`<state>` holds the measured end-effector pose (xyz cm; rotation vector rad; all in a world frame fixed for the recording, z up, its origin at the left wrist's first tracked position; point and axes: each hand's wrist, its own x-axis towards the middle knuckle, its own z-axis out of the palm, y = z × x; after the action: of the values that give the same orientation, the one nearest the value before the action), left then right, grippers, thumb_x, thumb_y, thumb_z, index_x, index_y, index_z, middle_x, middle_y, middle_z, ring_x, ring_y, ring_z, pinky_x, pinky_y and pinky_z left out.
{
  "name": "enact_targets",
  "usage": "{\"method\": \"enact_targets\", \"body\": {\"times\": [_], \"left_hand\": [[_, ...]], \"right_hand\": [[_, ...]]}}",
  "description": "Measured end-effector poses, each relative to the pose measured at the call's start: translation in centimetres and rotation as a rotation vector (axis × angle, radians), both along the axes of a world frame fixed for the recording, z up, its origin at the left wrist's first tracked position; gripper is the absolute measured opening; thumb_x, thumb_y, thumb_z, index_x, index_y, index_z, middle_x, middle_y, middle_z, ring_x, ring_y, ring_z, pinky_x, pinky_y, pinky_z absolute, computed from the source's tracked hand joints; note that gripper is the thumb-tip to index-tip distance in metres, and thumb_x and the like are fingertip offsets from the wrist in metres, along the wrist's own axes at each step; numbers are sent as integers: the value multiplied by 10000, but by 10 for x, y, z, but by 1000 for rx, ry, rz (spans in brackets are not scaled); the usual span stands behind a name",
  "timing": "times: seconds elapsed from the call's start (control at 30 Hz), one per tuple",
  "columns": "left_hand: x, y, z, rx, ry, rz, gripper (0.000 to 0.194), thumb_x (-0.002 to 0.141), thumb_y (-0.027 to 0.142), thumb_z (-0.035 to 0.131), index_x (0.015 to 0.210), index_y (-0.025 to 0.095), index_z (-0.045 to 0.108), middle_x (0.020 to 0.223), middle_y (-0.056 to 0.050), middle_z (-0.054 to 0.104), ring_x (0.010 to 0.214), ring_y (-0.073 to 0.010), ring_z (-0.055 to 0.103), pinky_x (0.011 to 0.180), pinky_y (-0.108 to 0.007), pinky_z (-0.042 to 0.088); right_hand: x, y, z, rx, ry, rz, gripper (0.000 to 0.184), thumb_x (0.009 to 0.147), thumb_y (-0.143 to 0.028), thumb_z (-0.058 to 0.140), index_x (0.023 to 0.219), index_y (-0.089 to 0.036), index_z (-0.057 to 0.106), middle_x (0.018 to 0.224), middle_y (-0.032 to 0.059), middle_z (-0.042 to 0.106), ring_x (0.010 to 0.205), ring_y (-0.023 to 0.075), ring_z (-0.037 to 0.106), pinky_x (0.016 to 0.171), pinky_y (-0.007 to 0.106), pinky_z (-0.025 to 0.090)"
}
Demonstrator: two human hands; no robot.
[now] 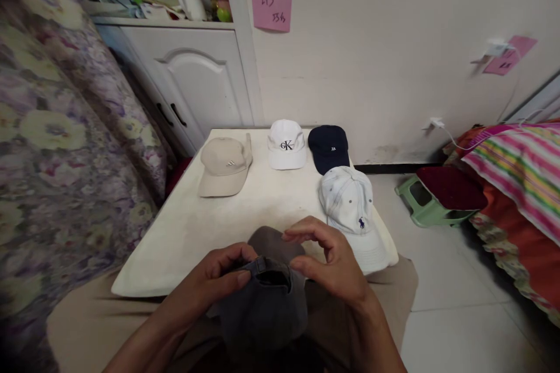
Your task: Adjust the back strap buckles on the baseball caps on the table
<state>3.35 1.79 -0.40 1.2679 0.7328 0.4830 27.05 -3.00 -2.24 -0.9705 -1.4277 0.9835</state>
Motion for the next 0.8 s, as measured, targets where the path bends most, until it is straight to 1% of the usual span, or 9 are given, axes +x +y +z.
{"method": "enact_targets", "body": {"times": [0.1,0.17,0.27,0.43,0.5,0.6,0.67,0.7,0.8], "left_hand": [[1,-1,-1,-20,-15,10,205,784,379,699,826,186,646,734,3,554,648,-137,453,568,-223,318],[1,-1,-1,-22,-21,1,197,781,374,697,819,188,642,722,10,538,637,-132,436,553,-220,303],[2,1,-2,18,-4,3,188,785,362,694,817,187,635,724,13,530,655,-135,438,566,-222,313],[5,2,-6,99,30,22,188,806,349,684,820,182,599,751,12,530,702,-145,458,609,-234,337],[6,2,-8,98,18,51,192,814,342,691,872,193,585,771,15,534,710,-144,471,611,-231,343],[3,1,-8,134,-23,108,197,827,320,699,925,212,566,939,-15,591,830,-167,532,693,-246,397],[1,-1,-7,199,-7,119,171,838,304,692,887,211,557,1041,-29,601,914,-183,543,749,-256,408],[0,-2,-6,229,14,114,163,843,298,686,860,208,552,1047,-29,604,925,-185,542,757,-257,407],[-2,-4,-5,270,74,96,158,857,301,666,822,203,548,980,-24,610,895,-185,538,750,-260,402]], "right_hand": [[-15,4,5,16,-102,95,297,789,-322,785,1071,-248,728,1005,63,706,955,239,645,859,364,503],[-25,6,1,-15,-80,114,273,775,-291,795,1038,-246,736,943,39,706,889,209,650,815,333,515],[-35,6,-8,-84,-14,96,224,775,-264,783,991,-233,734,866,13,695,798,173,642,737,286,517],[-35,5,-12,-147,-29,84,213,758,-189,757,962,-226,709,813,-18,678,734,142,621,678,245,492],[-34,5,-13,-146,-36,68,210,764,-166,735,961,-226,698,801,-27,670,726,134,615,668,234,482],[-34,7,-16,-167,26,71,170,785,-171,712,944,-219,678,738,-40,652,660,120,607,615,218,472],[-35,8,-18,-191,76,68,149,791,-194,712,931,-213,665,700,-45,643,612,117,607,579,216,471],[-36,8,-19,-200,95,62,148,791,-203,714,929,-212,661,697,-44,645,599,118,611,569,218,474],[-37,8,-19,-214,130,57,153,788,-206,715,930,-210,659,729,-35,661,603,120,626,573,221,485]]}}
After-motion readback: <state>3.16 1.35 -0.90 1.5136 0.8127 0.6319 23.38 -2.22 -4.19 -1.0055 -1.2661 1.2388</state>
